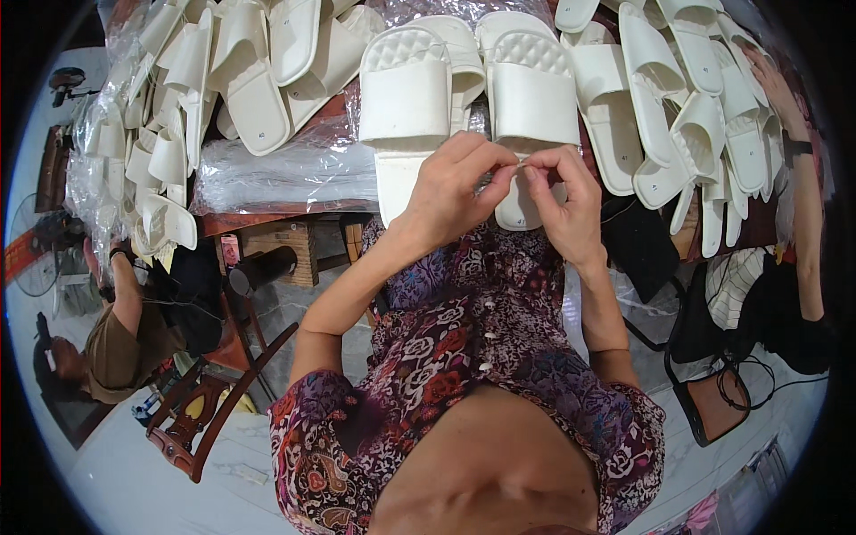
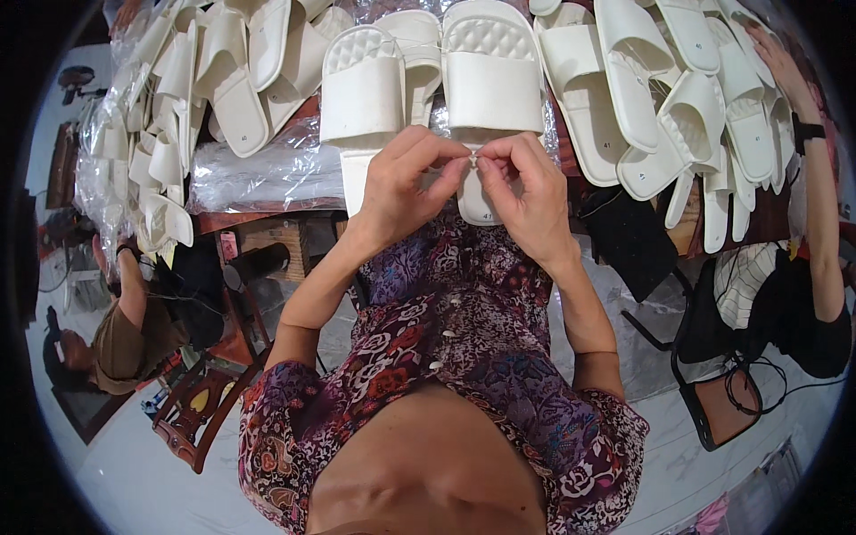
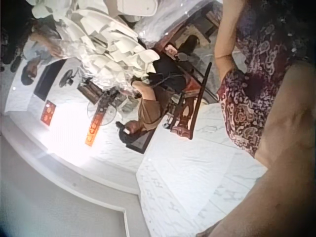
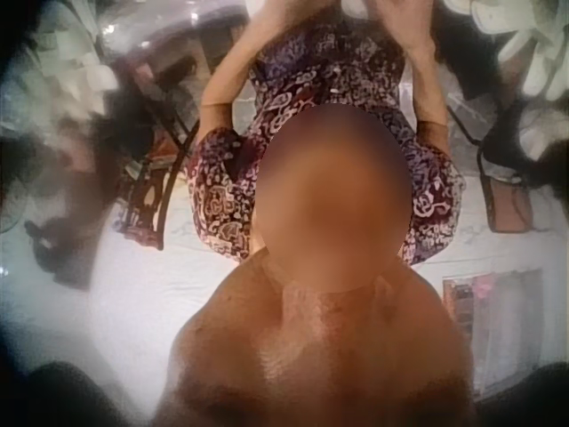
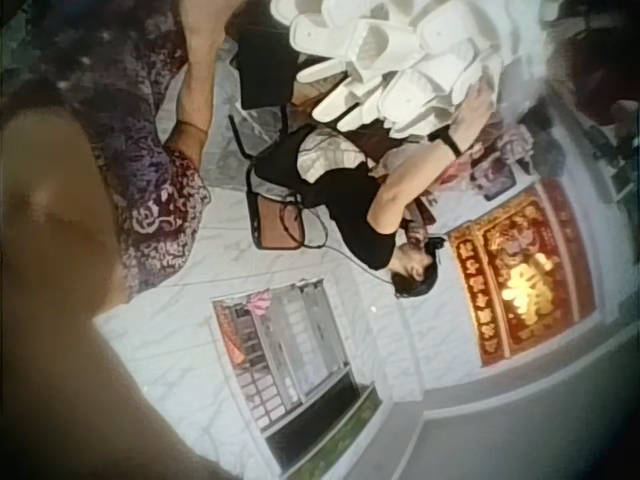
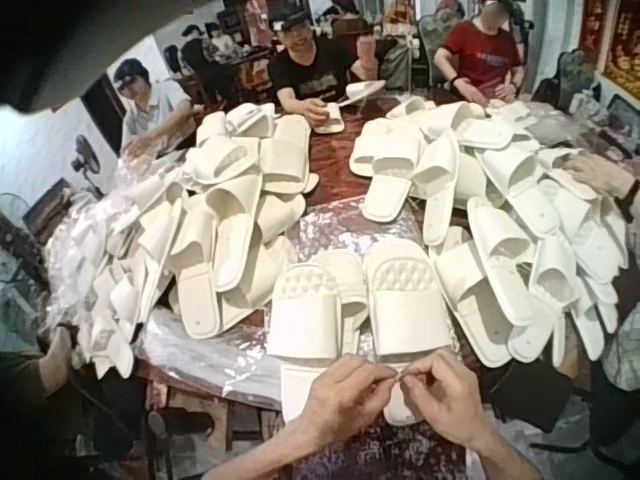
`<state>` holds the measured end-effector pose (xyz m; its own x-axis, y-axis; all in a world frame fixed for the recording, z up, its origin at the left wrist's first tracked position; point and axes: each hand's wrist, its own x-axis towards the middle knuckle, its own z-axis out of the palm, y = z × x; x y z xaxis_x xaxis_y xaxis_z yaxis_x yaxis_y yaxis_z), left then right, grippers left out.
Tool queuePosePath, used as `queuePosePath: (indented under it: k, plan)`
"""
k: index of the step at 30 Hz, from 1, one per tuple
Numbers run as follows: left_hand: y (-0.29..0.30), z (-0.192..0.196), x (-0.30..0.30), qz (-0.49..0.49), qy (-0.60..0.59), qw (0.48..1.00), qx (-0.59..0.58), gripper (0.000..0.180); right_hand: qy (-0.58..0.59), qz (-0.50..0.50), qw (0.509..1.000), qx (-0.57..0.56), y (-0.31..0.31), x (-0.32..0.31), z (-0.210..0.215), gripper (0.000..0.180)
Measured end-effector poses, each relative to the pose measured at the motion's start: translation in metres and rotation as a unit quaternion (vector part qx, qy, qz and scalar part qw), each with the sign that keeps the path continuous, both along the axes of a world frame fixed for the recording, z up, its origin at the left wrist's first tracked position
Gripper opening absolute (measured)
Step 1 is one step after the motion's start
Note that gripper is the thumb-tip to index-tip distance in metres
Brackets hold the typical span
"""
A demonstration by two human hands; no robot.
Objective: The person assembles white sandals by sewing foam soles and straps together with a needle and thread.
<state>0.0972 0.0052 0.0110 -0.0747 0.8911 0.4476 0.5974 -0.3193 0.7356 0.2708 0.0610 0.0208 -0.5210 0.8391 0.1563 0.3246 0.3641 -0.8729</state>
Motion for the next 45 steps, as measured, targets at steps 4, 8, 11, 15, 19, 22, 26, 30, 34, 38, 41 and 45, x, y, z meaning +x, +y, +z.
queuePosePath:
  k: [4,8,11,15,19,22,26,30,34,38,41,45]
  plan:
    - [0.0,0.005,0.001,-0.008,-0.039,0.999,-0.031,0.012,0.019,-0.002,1.0,-0.015,0.0,0.0,-0.001,0.01]
    - [-0.001,0.004,0.002,-0.011,-0.071,0.996,-0.058,0.01,0.018,0.007,1.0,-0.018,0.0,0.0,0.001,0.01]
    - [-0.002,0.007,0.006,-0.007,-0.104,0.99,-0.09,0.008,0.022,0.01,0.999,-0.02,0.0,0.0,0.0,0.01]
    - [-0.002,0.007,0.006,-0.006,-0.124,0.985,-0.122,0.008,0.026,0.004,1.0,0.002,0.0,-0.001,-0.004,0.01]
    - [-0.003,0.007,0.004,-0.016,-0.167,0.973,-0.157,0.006,0.03,0.0,0.999,0.03,0.0,-0.004,-0.008,0.01]
    - [-0.002,0.008,0.004,-0.013,-0.189,0.965,-0.181,0.003,0.029,-0.013,0.998,0.05,0.0,-0.006,-0.01,0.009]
    - [-0.001,0.005,0.005,0.005,-0.202,0.958,-0.203,0.002,0.004,-0.033,0.991,0.129,-0.002,-0.01,-0.014,0.01]
    - [-0.001,0.008,0.003,0.006,-0.208,0.953,-0.222,0.003,-0.009,-0.03,0.978,0.204,0.001,-0.01,-0.017,0.01]
    - [-0.001,0.007,0.002,0.001,-0.225,0.95,-0.219,0.002,0.011,-0.033,0.993,0.11,-0.003,-0.012,-0.014,0.008]
    - [0.0,0.008,0.0,-0.015,-0.195,0.969,-0.149,0.005,0.112,-0.023,0.984,-0.139,-0.009,-0.011,-0.018,0.009]
    - [0.003,0.004,-0.003,-0.021,-0.126,0.988,-0.083,0.008,0.177,-0.001,0.951,-0.252,-0.008,-0.01,-0.014,0.012]
    - [0.004,0.007,-0.007,-0.028,-0.093,0.993,-0.066,0.01,0.182,0.03,0.914,-0.361,0.0,-0.003,-0.01,0.015]
